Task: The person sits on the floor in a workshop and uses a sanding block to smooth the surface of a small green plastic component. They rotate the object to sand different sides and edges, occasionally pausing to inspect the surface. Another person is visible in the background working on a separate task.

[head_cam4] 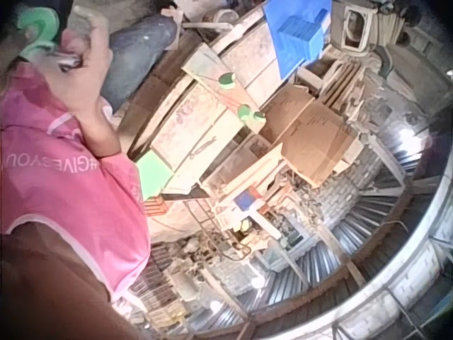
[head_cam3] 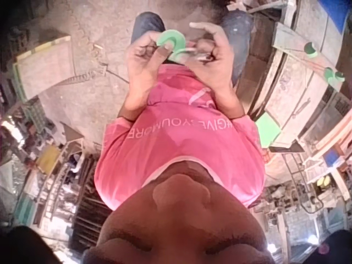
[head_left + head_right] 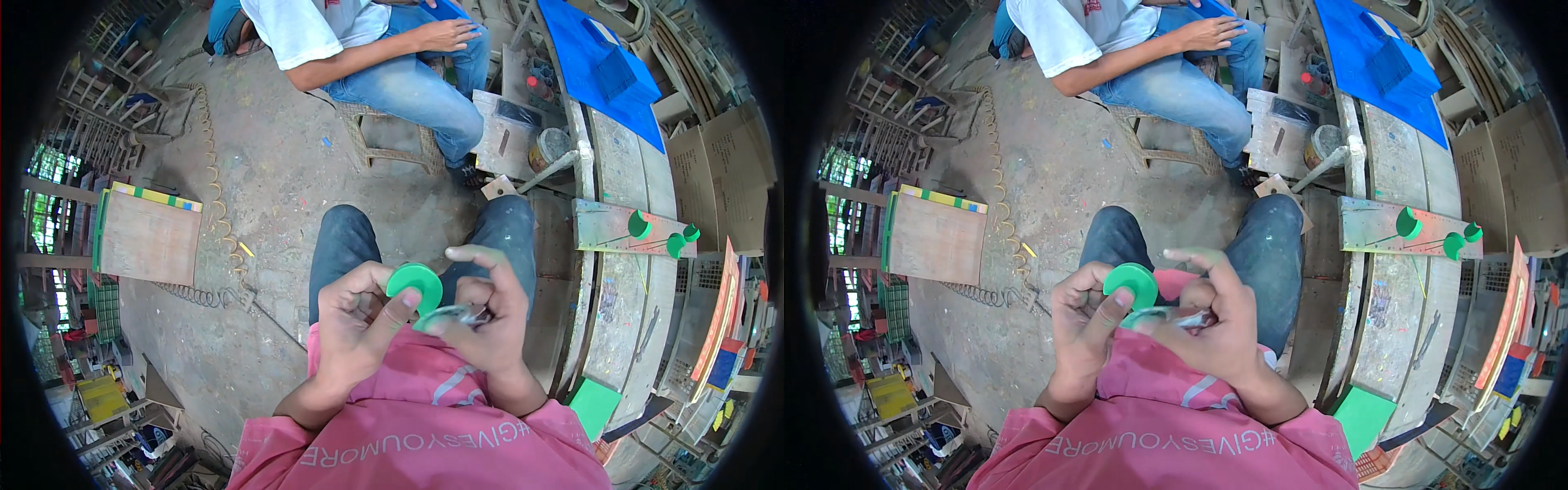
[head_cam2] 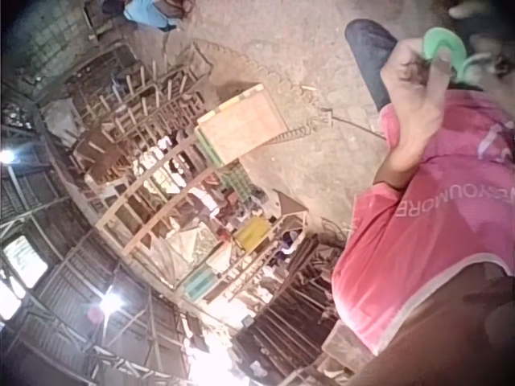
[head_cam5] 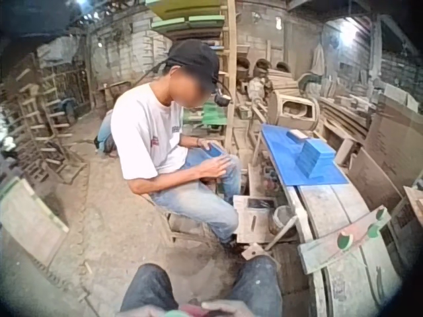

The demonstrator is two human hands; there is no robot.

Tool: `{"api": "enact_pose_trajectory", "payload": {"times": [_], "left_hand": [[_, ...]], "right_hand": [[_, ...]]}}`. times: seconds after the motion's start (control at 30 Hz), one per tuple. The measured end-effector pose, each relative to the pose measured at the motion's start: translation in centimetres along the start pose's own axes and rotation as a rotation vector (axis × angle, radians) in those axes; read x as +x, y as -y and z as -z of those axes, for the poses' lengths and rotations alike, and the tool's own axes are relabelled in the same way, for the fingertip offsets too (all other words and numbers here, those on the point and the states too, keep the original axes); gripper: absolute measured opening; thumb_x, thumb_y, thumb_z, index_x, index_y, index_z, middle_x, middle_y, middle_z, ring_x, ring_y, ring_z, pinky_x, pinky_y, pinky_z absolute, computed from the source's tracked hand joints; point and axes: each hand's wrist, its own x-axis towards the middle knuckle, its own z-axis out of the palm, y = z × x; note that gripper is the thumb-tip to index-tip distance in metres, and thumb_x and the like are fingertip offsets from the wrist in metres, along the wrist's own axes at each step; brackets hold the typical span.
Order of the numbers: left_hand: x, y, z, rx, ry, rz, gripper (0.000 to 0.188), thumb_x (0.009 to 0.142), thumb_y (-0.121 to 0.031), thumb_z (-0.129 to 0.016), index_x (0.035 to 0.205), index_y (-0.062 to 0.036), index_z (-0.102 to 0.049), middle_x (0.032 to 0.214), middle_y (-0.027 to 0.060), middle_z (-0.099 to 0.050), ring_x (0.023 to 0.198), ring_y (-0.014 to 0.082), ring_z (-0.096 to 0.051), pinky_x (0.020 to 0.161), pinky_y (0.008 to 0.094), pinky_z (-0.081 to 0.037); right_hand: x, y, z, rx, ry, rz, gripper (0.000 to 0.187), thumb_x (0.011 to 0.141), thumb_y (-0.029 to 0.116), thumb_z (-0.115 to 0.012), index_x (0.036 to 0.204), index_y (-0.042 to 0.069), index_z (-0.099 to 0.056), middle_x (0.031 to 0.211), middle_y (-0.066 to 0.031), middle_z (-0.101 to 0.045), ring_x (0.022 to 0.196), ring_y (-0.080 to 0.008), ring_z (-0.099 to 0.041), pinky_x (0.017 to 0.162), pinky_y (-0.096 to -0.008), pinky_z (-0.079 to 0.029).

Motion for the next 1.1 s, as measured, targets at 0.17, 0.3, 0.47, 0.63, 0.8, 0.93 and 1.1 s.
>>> {"api": "enact_pose_trajectory", "payload": {"times": [0.17,0.3,0.47,0.63,0.8,0.93,1.1], "left_hand": [[-0.4,-0.7,-1.0,0.051,-0.028,-0.004,0.005,0.085,0.0,-0.059,0.087,0.0035,-0.057,0.08,0.0075,-0.062,0.071,0.0075,-0.057,0.065,0.0193,-0.044],[-0.5,-0.7,-0.8,0.058,0.012,0.003,0.006,0.085,-0.001,-0.059,0.086,0.0041,-0.056,0.079,0.0089,-0.061,0.068,0.0092,-0.058,0.061,0.0216,-0.046],[-0.9,-0.3,0.3,-0.012,0.075,0.036,0.008,0.087,-0.001,-0.057,0.092,0.0055,-0.056,0.091,0.0098,-0.062,0.068,0.0074,-0.057,0.062,0.0206,-0.048],[-0.8,-0.7,-0.4,0.058,-0.016,0.066,0.011,0.085,-0.007,-0.061,0.086,0.0036,-0.057,0.075,0.0094,-0.061,0.058,0.0088,-0.053,0.053,0.0204,-0.044],[-0.5,-0.2,-0.3,-0.061,0.08,0.146,0.013,0.087,-0.007,-0.058,0.093,0.0048,-0.058,0.078,0.0072,-0.061,0.062,0.0082,-0.055,0.055,0.0199,-0.045],[-0.8,-0.1,0.5,-0.06,0.197,0.224,0.015,0.089,-0.008,-0.057,0.095,0.0055,-0.058,0.079,0.0058,-0.061,0.064,0.0074,-0.055,0.056,0.0206,-0.046],[-0.1,0.0,0.6,-0.086,0.186,0.247,0.015,0.088,-0.007,-0.058,0.095,0.0058,-0.058,0.079,0.0066,-0.061,0.065,0.0083,-0.056,0.056,0.0211,-0.046]], "right_hand": [[0.2,0.5,0.2,-0.046,-0.012,-0.015,0.068,0.058,0.008,-0.084,0.116,0.003,-0.048,0.047,0.0061,-0.047,0.045,0.0017,-0.039,0.045,-0.0171,-0.024],[1.1,1.5,1.8,-0.032,0.031,-0.135,0.068,0.061,0.001,-0.081,0.119,0.003,-0.045,0.05,0.007,-0.05,0.048,0.0017,-0.044,0.045,-0.0149,-0.025],[2.3,1.1,2.6,0.034,-0.161,-0.135,0.063,0.065,-0.006,-0.074,0.12,0.001,-0.045,0.053,0.0058,-0.05,0.055,0.0002,-0.052,0.048,-0.0143,-0.033],[0.3,1.7,1.0,-0.158,0.1,0.026,0.069,0.057,0.008,-0.084,0.117,0.004,-0.05,0.05,0.0056,-0.052,0.046,0.0034,-0.042,0.044,-0.0151,-0.026],[0.8,1.6,1.8,-0.106,0.077,-0.103,0.065,0.059,0.007,-0.082,0.115,0.003,-0.05,0.053,0.003,-0.058,0.048,0.0032,-0.043,0.044,-0.015,-0.027],[2.7,1.5,3.1,-0.13,-0.025,-0.158,0.058,0.064,0.0,-0.077,0.115,0.002,-0.05,0.056,0.0048,-0.058,0.053,0.0028,-0.048,0.045,-0.0139,-0.03],[1.9,1.6,3.4,-0.005,0.218,-0.157,0.058,0.063,-0.004,-0.075,0.115,0.003,-0.051,0.054,0.0087,-0.048,0.052,0.0034,-0.042,0.047,-0.0146,-0.024]]}}
